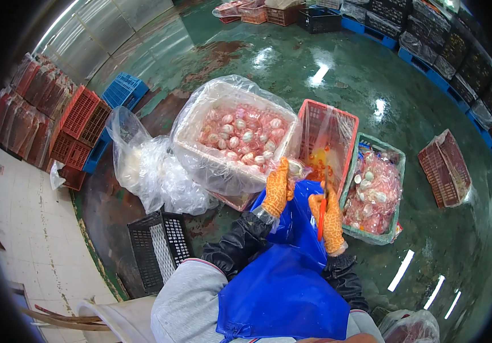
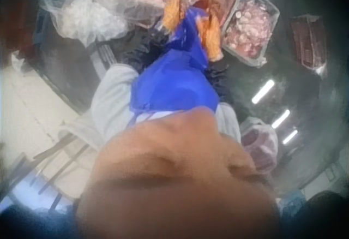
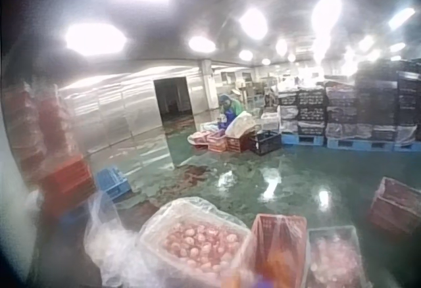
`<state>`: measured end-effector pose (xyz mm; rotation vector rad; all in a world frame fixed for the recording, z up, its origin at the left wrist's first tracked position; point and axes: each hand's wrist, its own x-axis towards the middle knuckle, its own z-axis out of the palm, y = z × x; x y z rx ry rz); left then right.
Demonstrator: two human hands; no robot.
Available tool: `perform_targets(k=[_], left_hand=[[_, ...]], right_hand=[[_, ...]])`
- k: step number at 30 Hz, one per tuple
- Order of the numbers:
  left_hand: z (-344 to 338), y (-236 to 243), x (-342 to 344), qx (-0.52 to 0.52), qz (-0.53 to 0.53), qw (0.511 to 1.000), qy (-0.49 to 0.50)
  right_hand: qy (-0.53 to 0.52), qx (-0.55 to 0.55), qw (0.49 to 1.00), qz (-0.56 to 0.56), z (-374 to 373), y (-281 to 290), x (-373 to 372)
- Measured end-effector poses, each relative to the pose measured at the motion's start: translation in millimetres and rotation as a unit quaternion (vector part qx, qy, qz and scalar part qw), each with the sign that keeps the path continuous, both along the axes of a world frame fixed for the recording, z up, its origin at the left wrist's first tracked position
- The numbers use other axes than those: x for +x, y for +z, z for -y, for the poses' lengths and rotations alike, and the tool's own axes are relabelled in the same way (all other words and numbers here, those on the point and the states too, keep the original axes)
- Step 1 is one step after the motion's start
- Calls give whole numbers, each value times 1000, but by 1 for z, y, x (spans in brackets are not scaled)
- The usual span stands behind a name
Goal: The person uses orange-handled scissors to trim small pieces of raw meat, likely chicken, held in gloved hands. The trimmed pieces are dropped into a red basket, while the main pieces are placed into a white basket. The person works continuously, handling the meat one piece at a time.
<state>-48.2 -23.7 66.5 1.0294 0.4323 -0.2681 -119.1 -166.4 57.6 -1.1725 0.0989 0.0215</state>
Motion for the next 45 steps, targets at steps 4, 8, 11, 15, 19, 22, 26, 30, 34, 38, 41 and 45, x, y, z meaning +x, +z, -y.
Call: perform_targets(k=[4,8,11,15,19,22,26,30,34,38,41,45], left_hand=[[10,10,-2,43,46,996,61],[26,10,-14,29,98,991,83],[24,7,-14,28,103,991,76],[18,12,-7,72,95,991,57],[13,-2,0,76,84,993,30],[16,0,-1,82,87,993,10],[11,8,-2,95,100,990,-18],[8,14,1,54,60,995,-55],[2,12,-2,29,30,995,-87],[-5,-1,7,-35,80,985,-149],[-2,-8,12,-106,27,990,-87],[14,-5,20,8,72,997,12]], right_hand=[[55,-309,950,1,-3,11,-10],[72,-295,953,-1,-13,24,-6],[58,-310,949,10,-14,26,-5],[52,-300,953,2,-15,37,-8],[81,-248,962,-85,-14,27,-7],[75,-412,908,17,-7,36,0],[73,-376,922,54,-1,32,4],[145,-213,957,-136,5,45,-2],[193,-110,950,-217,14,61,-3],[253,-36,954,-155,27,57,-2],[264,89,946,-167,26,41,6],[296,199,922,-149,20,25,18]])
